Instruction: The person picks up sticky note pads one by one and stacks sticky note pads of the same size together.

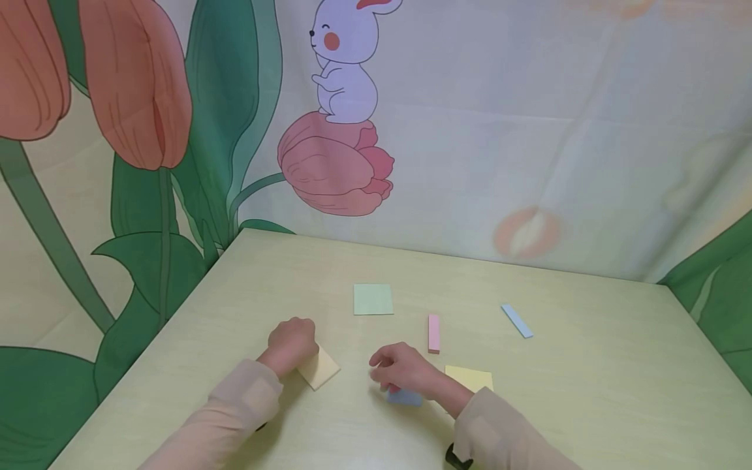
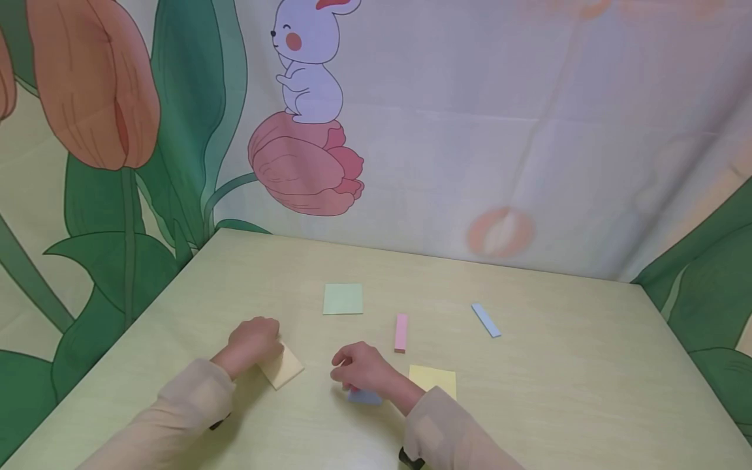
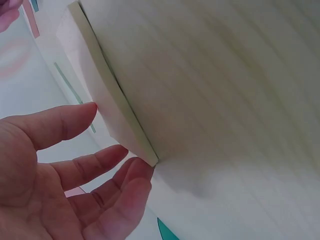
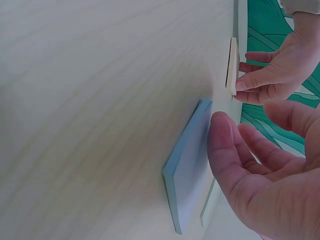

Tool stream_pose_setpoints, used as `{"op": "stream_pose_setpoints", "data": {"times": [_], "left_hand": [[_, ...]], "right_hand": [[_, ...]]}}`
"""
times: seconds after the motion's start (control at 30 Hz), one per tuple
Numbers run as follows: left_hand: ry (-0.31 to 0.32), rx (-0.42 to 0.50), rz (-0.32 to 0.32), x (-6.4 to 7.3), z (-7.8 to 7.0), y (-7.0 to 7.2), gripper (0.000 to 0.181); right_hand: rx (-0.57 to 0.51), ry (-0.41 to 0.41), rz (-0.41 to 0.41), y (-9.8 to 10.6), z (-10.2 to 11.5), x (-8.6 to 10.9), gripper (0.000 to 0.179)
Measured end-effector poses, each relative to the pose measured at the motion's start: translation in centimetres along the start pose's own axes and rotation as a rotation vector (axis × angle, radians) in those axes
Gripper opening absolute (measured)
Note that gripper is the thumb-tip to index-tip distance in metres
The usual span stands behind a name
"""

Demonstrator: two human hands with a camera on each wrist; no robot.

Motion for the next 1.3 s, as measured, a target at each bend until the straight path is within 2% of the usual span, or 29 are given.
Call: {"op": "stream_pose_setpoints", "data": {"times": [0.27,0.47,0.8,1.07,1.17,1.3], "left_hand": [[-0.035,0.002,-0.005,0.0,-0.5,-0.3,0.008],[-0.075,0.006,-0.007,0.0,-1.4,-0.6,0.007],[-0.168,0.037,-0.059,0.0,-2.8,-0.7,0.007],[-0.118,0.039,-0.124,0.4,-2.3,0.3,0.006],[-0.093,0.033,-0.101,0.9,-2.1,0.3,0.007],[-0.064,0.021,-0.026,1.6,-1.9,-0.2,0.009]], "right_hand": [[-0.022,-0.025,0.006,-0.2,-0.3,-0.4,0.025],[-0.066,-0.043,0.018,-0.4,-0.4,-0.5,0.025],[-0.132,-0.057,0.017,-0.6,-0.4,-0.6,0.027],[-0.226,-0.059,0.004,-0.6,-0.2,-0.8,0.031],[-0.246,-0.06,-0.003,-0.8,0.0,-0.9,0.033],[-0.262,-0.064,0.001,-1.0,0.1,-1.1,0.034]]}}
Point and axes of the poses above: each hand's wrist, its own x-axis away from the middle knuckle, its own y-axis out of the back of the hand, z = x × y, the point moved 6 cm from there along -x, towards the middle knuckle, and after that the axes turned 14 degrees about -y, right-handed, at the moved point
